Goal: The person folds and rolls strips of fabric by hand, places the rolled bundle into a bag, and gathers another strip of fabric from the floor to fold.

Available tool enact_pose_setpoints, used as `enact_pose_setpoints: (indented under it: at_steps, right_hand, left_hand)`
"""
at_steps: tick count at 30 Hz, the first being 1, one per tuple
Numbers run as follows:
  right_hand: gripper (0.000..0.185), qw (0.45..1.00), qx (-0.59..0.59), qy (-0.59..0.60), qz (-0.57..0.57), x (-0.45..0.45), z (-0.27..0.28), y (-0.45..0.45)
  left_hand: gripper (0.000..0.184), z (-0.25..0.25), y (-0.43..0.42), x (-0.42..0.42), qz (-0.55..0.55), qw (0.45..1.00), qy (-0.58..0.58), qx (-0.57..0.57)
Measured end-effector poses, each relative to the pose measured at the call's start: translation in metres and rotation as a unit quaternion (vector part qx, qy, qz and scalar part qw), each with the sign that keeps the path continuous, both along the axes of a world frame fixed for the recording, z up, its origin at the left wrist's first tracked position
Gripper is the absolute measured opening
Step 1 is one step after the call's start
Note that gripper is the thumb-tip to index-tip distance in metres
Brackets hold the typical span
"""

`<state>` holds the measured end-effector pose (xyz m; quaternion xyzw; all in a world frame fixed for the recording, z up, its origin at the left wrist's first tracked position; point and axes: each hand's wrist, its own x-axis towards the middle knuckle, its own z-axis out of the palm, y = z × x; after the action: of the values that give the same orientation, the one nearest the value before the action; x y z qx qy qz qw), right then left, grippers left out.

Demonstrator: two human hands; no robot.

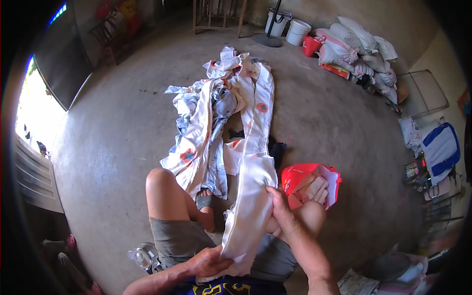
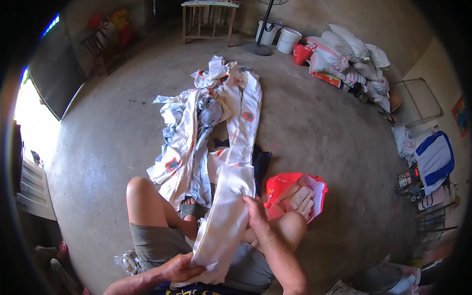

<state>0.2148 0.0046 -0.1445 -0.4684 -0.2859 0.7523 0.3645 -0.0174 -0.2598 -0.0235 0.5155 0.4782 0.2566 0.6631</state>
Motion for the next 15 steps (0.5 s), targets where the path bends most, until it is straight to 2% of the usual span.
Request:
enact_pose_setpoints:
  at_steps: [2, 5, 8, 9, 11, 15]
  right_hand:
    - [0.044, 0.999, 0.029, -0.006, -0.031, -0.002, -0.012, -0.003]
    - [0.042, 1.0, 0.025, -0.004, -0.016, -0.003, -0.011, -0.003]
    - [0.043, 0.997, -0.017, -0.072, 0.011, -0.005, -0.014, -0.005]
    - [0.035, 0.995, -0.033, -0.092, 0.029, -0.008, -0.015, -0.006]
    - [0.032, 0.989, -0.062, -0.119, 0.06, -0.013, -0.018, -0.014]
    - [0.036, 0.971, -0.107, -0.143, 0.158, -0.021, -0.045, -0.019]
  left_hand:
    - [0.044, 0.0, -0.002, 0.0, 0.008, 1.0, -0.002, -0.019]
    - [0.041, -0.009, -0.009, 0.002, 0.022, 0.998, -0.008, -0.055]
    - [0.037, -0.015, -0.013, 0.004, 0.047, 0.994, -0.041, -0.088]
    - [0.036, -0.006, -0.011, 0.002, 0.045, 0.993, -0.044, -0.104]
    - [0.035, -0.003, -0.01, 0.001, 0.055, 0.987, -0.072, -0.133]
    - [0.034, -0.016, -0.016, 0.002, 0.093, 0.965, -0.164, -0.182]
